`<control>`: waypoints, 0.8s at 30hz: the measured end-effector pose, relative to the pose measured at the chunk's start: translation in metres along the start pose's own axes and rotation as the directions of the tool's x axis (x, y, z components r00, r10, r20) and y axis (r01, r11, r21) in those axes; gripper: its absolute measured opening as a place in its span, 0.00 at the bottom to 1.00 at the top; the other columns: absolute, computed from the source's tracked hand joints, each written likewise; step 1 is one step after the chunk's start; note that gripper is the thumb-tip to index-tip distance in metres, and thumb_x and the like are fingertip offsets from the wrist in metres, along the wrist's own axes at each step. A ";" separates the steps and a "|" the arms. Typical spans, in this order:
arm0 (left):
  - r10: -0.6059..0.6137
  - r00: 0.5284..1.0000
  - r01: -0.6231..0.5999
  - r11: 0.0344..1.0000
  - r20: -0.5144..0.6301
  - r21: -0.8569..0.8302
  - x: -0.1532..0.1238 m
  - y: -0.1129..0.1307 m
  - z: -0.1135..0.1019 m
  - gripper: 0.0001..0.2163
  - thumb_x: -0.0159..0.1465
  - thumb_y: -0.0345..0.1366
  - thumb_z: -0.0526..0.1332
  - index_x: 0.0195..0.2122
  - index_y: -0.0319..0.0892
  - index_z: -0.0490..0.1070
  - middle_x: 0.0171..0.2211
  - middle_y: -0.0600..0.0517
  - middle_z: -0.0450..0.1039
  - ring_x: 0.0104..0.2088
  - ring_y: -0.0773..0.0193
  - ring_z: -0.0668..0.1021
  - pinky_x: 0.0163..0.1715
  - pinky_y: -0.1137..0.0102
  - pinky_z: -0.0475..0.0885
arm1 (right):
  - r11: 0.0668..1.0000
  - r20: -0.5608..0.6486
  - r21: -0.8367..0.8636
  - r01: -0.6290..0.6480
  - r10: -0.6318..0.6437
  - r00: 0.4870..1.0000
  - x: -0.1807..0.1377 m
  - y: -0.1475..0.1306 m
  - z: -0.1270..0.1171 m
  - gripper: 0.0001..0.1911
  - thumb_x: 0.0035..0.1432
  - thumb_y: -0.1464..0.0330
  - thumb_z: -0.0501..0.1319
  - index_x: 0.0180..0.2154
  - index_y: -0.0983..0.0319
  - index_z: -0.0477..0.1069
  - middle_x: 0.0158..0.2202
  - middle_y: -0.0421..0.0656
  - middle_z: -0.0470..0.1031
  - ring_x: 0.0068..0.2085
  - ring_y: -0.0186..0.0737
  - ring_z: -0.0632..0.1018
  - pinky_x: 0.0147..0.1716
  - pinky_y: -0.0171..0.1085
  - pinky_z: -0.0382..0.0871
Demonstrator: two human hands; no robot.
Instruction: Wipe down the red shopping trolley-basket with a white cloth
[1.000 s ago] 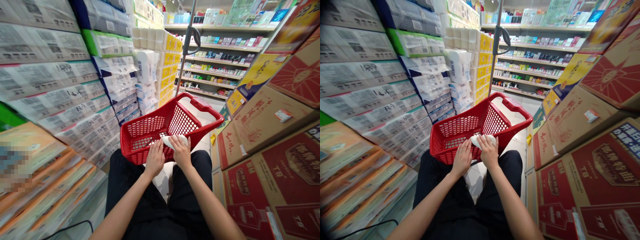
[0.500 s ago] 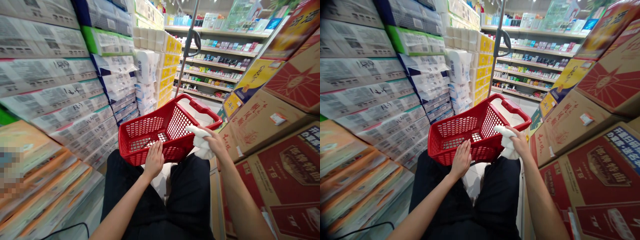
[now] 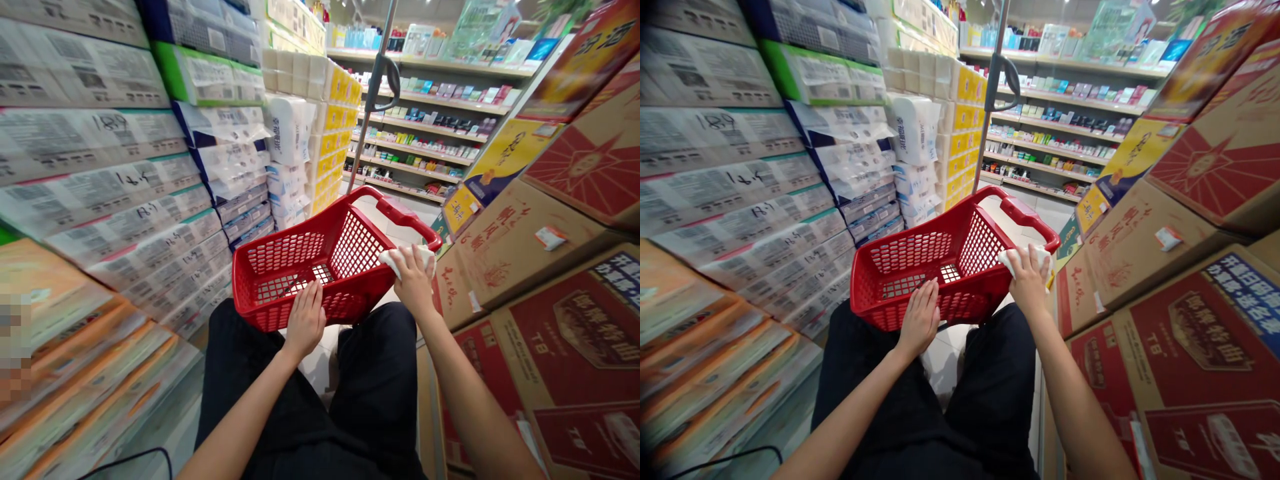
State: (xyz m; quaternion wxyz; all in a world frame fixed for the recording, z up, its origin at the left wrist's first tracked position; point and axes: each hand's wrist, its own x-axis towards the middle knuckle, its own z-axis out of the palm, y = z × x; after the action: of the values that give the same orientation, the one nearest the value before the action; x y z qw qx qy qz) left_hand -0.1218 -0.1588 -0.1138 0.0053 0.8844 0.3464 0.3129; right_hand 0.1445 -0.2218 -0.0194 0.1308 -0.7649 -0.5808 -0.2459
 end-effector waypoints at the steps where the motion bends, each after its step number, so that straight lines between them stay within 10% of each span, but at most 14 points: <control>1: 0.001 1.000 -0.001 1.000 -0.001 -0.002 0.000 0.000 0.000 0.28 0.68 0.31 0.48 0.69 0.34 0.46 0.68 0.43 0.53 0.68 0.55 0.56 0.66 0.57 0.52 | 1.000 -0.022 0.004 -0.026 0.026 0.999 -0.003 -0.005 0.005 0.32 0.52 0.78 0.53 0.59 0.56 0.63 0.64 0.45 0.61 0.69 0.52 0.51 0.65 0.64 0.38; 12: 0.007 1.000 -0.007 1.000 0.006 0.008 -0.001 0.000 -0.001 0.27 0.67 0.31 0.47 0.68 0.33 0.46 0.68 0.42 0.53 0.68 0.55 0.54 0.66 0.56 0.52 | 0.968 -0.043 0.217 0.126 -0.120 0.992 -0.038 -0.140 0.049 0.30 0.60 0.75 0.52 0.64 0.58 0.57 0.57 0.47 0.69 0.62 0.51 0.60 0.66 0.56 0.37; 18: 0.006 1.000 -0.006 1.000 -0.001 0.004 0.000 -0.001 -0.001 0.27 0.68 0.32 0.47 0.68 0.34 0.47 0.68 0.42 0.53 0.68 0.55 0.56 0.66 0.57 0.52 | 0.947 -0.030 0.101 0.304 -0.302 0.953 -0.030 -0.078 0.040 0.30 0.59 0.77 0.52 0.61 0.54 0.62 0.59 0.43 0.69 0.63 0.46 0.61 0.66 0.57 0.34; 24: 0.000 1.000 0.000 1.000 0.000 -0.007 0.001 0.001 -0.003 0.27 0.68 0.32 0.47 0.69 0.34 0.46 0.68 0.43 0.54 0.68 0.55 0.56 0.66 0.57 0.53 | 0.988 -0.080 0.007 0.153 -0.152 0.985 -0.012 -0.008 0.016 0.28 0.58 0.79 0.52 0.58 0.54 0.65 0.60 0.42 0.69 0.64 0.47 0.62 0.66 0.60 0.30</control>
State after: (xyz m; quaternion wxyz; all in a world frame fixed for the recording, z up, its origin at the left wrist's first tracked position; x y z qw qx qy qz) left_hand -0.1223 -0.1594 -0.1109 0.0083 0.8843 0.3453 0.3143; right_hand 0.1380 -0.2211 -0.0402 0.1395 -0.7070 -0.6337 -0.2814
